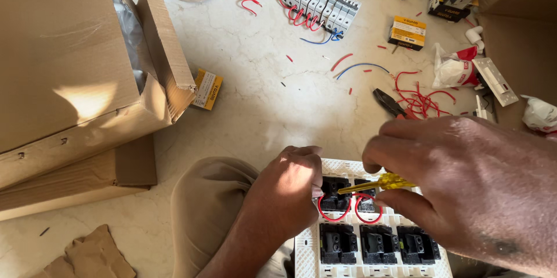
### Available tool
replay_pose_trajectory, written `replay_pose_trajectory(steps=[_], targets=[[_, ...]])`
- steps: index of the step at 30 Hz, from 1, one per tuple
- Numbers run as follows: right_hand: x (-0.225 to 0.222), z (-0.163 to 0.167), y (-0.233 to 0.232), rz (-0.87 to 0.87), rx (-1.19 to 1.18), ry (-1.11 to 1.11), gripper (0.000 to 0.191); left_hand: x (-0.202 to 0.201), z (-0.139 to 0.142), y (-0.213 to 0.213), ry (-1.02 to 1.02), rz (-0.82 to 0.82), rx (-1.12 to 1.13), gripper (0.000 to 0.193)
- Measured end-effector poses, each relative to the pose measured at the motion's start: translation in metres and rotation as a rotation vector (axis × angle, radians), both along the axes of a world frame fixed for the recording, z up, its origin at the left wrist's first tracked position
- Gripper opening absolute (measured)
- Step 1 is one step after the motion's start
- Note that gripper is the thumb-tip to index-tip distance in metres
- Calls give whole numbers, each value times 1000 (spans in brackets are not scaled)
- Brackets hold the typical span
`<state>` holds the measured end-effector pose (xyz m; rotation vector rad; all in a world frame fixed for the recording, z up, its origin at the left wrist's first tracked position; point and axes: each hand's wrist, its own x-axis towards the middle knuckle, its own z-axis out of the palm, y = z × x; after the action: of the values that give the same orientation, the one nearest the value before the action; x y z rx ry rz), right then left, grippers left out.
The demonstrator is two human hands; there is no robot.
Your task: The person connects red and yellow wires to an electrical switchboard, using a screwdriver to tighten terminals and pliers to cut or grip wires.
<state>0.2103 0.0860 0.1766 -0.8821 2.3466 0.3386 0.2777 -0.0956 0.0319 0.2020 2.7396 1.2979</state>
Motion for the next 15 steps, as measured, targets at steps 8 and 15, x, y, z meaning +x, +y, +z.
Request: replay_pose_trajectory(steps=[8, 15], targets=[[-5, 8, -24, 106, 118, -35, 36, -2, -13, 1, 65, 19, 46, 20], [-10, -11, -1, 293, -319, -64, 29, -5, -20, -15, 79, -90, 183, 14]])
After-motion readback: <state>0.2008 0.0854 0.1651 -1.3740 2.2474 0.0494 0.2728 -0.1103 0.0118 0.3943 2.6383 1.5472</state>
